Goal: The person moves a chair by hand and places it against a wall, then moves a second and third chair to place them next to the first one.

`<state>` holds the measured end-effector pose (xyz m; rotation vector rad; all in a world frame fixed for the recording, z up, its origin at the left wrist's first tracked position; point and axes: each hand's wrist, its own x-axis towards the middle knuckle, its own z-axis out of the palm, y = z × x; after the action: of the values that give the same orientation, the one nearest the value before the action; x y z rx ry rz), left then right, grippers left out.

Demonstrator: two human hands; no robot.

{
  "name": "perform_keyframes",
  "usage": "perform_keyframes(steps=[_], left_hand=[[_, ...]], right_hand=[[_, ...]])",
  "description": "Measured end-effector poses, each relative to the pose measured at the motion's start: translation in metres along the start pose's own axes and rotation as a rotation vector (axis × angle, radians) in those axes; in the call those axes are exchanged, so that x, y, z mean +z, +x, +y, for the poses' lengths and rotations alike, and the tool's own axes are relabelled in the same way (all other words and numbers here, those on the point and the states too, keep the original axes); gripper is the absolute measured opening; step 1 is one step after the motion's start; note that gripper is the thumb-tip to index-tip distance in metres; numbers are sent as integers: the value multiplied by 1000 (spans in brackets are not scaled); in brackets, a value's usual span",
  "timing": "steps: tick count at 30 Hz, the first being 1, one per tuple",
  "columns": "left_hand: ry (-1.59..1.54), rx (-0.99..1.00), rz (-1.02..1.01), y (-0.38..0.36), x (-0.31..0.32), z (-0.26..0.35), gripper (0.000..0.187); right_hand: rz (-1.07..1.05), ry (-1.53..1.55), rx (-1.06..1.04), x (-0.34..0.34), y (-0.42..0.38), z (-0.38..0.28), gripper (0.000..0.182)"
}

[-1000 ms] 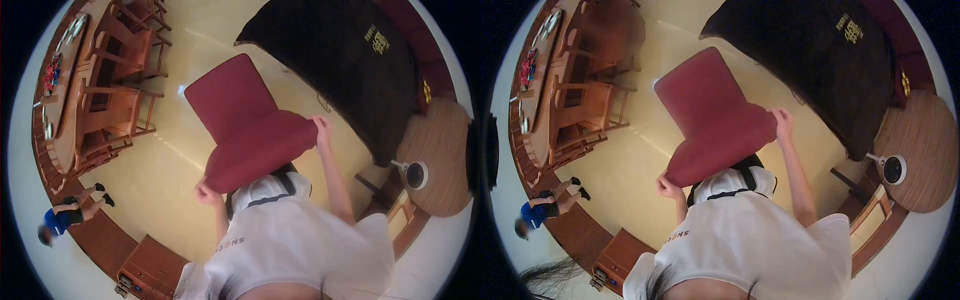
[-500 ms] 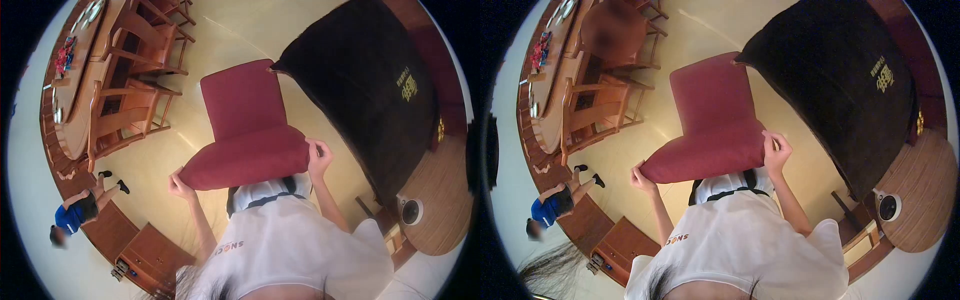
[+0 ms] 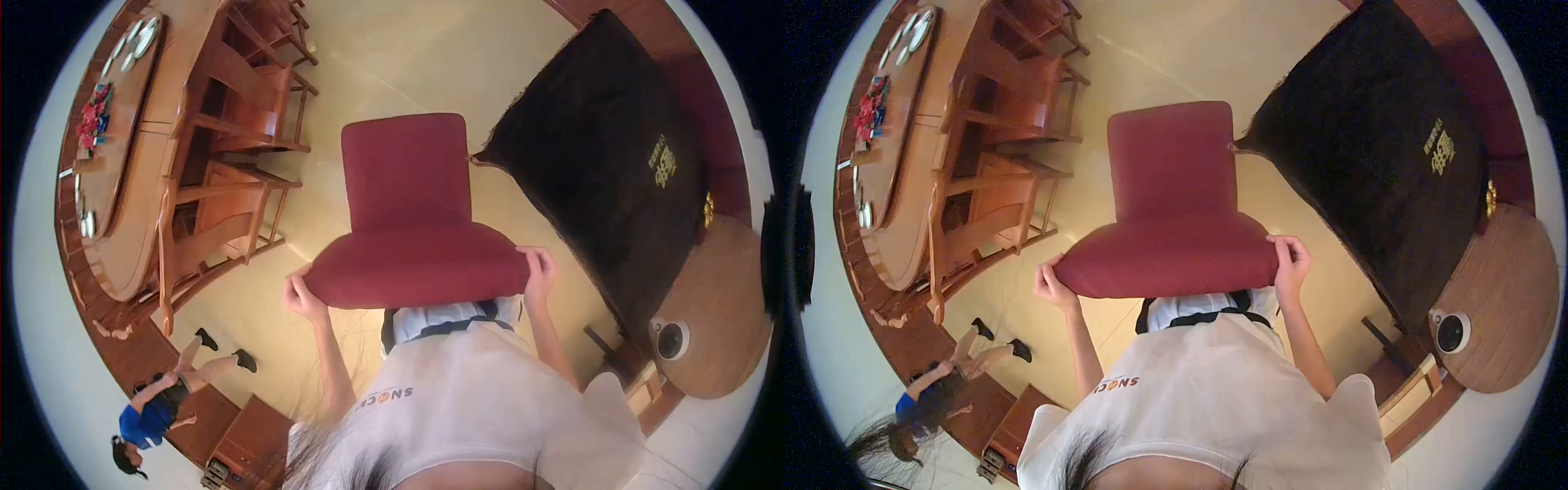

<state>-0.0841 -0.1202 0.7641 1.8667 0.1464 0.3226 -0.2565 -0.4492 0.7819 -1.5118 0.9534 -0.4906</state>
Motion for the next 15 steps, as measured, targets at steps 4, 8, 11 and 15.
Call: perform_keyframes(steps=[4, 8, 11, 15], left_hand=[[22, -3, -39, 16, 21, 11, 28], [37, 5, -47, 48, 49, 40, 28], [9, 32, -61, 61, 62, 62, 28], [30, 40, -86, 58, 101, 84, 26]], right_hand=[[-29, -8, -152, 3, -2, 0, 9], [-57, -283, -445, 11, 12, -40, 14], [31, -274, -368, 15, 26, -37, 14], [150, -354, -504, -15, 40, -54, 12]])
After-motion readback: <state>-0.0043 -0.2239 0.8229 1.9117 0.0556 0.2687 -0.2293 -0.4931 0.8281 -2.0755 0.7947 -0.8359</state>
